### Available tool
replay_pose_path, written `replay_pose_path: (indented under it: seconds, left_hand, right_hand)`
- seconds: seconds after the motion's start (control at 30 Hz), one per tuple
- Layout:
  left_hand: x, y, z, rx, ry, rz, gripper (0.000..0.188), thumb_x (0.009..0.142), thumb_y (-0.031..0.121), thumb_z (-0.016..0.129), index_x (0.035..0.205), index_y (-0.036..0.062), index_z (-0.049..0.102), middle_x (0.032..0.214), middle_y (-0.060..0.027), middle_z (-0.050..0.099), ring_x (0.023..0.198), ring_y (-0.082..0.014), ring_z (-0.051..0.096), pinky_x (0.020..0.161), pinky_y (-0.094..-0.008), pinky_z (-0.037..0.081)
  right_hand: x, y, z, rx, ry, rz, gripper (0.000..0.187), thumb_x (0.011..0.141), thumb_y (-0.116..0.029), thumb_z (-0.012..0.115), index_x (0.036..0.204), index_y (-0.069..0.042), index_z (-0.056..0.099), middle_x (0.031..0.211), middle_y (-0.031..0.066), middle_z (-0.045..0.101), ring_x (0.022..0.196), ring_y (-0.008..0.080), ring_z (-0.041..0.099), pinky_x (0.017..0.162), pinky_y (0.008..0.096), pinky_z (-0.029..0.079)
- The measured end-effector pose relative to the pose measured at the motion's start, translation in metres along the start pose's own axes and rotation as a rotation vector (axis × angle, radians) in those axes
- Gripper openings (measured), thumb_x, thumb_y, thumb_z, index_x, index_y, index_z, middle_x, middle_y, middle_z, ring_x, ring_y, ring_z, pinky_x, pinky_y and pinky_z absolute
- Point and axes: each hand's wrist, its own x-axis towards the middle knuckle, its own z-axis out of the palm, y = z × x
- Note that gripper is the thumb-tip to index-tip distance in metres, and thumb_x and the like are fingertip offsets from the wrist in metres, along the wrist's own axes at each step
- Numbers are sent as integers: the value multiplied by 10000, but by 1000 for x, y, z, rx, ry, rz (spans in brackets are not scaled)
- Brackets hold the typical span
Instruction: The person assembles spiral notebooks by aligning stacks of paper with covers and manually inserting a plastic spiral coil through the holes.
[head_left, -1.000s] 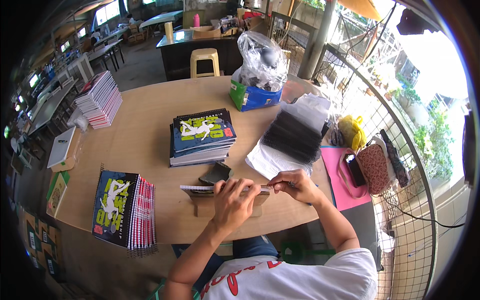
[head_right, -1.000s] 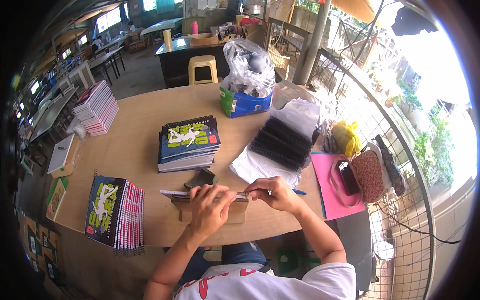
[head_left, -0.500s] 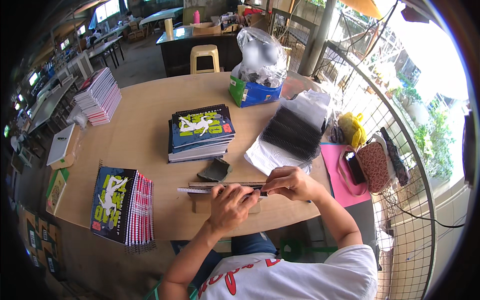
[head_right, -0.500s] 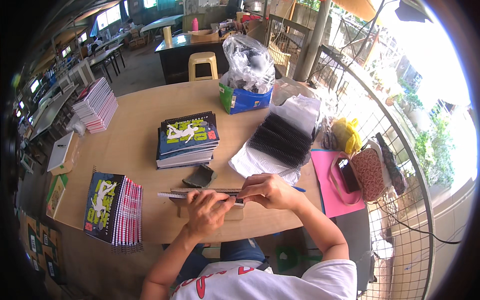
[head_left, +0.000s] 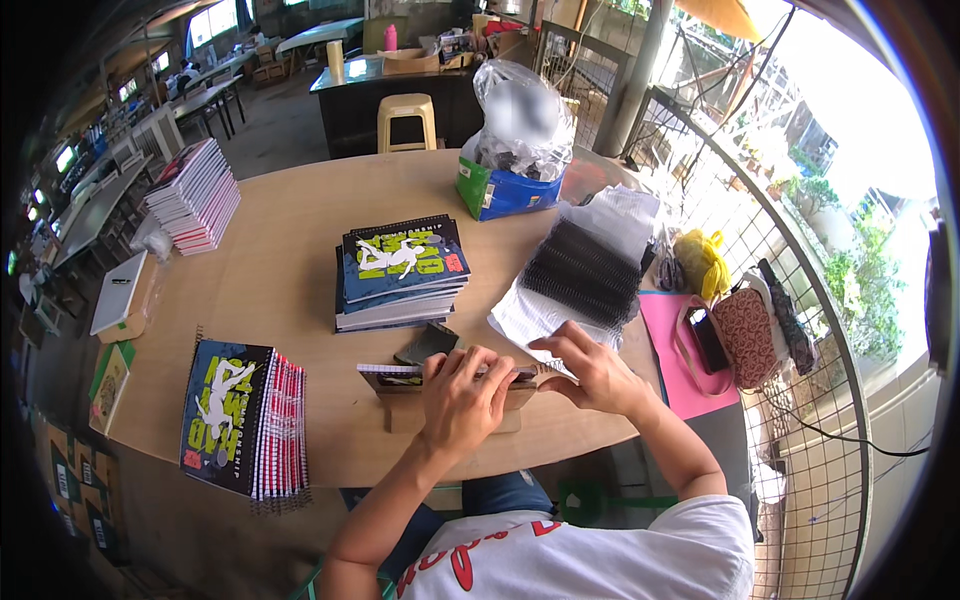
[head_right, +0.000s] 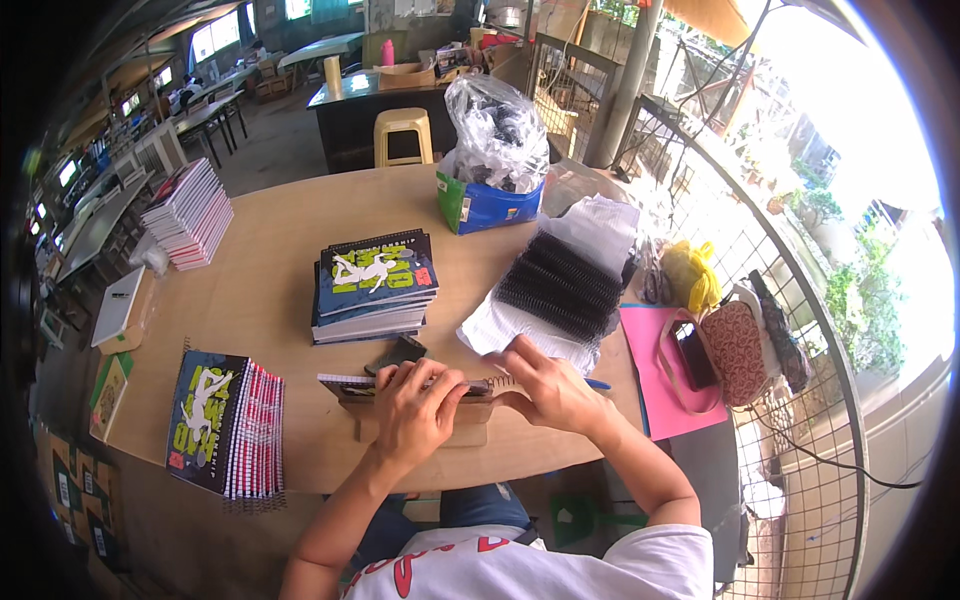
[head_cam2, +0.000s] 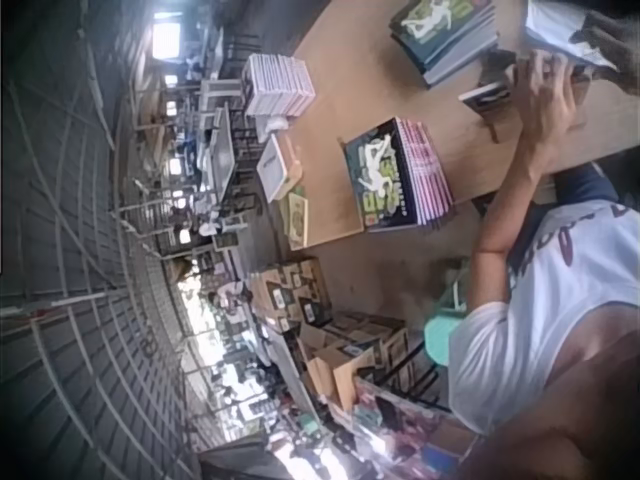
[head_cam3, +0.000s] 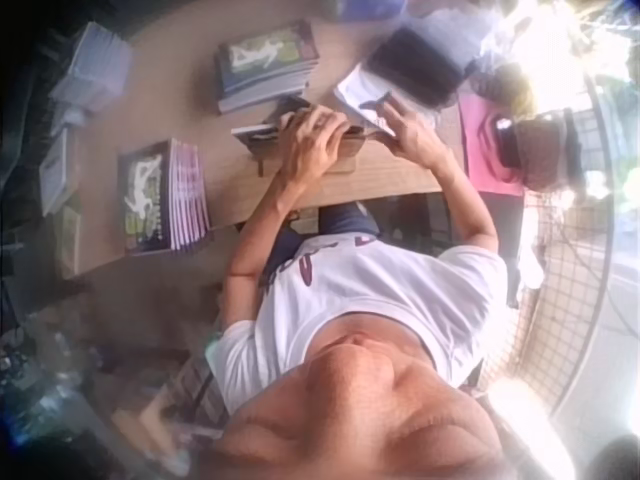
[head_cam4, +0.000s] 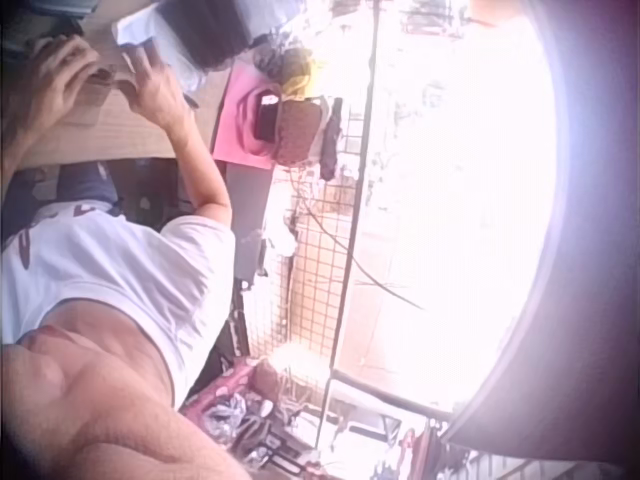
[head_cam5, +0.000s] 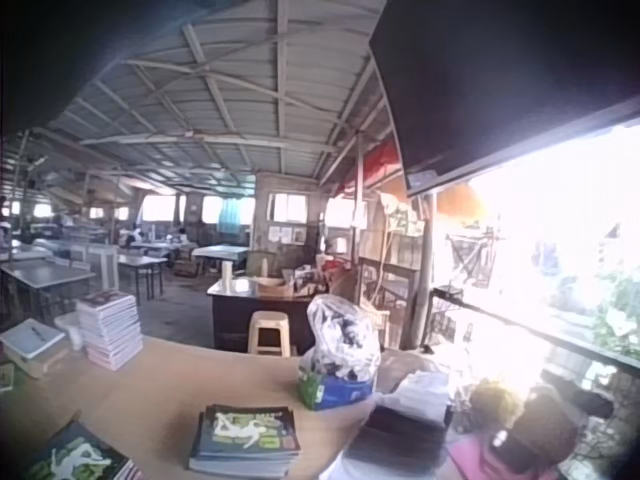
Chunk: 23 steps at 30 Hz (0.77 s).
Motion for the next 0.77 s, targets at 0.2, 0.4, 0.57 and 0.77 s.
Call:
replay_pose_path:
  seconds: [0.2,0.4,0.57,0.77]
  left_hand:
    - [1,0,0,-1,-39,-12,103,875,186,707,956,138,666,858,-7,607,800,-223,606,780,-389,414]
    - [-2,0,-3,-72,-18,-11,128,836,139,733,940,121,661,869,-11,611,809,-231,612,771,-380,419]
    - [-8,5,-6,-16,-50,-4,134,811,128,745,919,134,665,851,0,611,807,-230,612,760,-378,420]
    - [-10,7,-2,-3,-96,-25,196,798,131,743,989,137,699,895,4,616,864,-217,611,792,-390,421]
  right_hand:
    - [-4,10,6,123,-19,46,242,898,-153,707,1115,-55,658,888,126,621,739,349,648,627,426,511]
    - [9,-22,4,156,91,129,279,863,-195,754,1070,-36,657,917,91,631,935,333,636,772,446,510]
    - [1,-18,17,-35,148,-38,273,746,-116,784,987,-62,669,926,72,626,880,295,593,754,422,497]
    - [-12,-16,23,-132,150,21,401,815,-160,768,1206,-152,679,999,89,657,917,314,602,790,409,513]
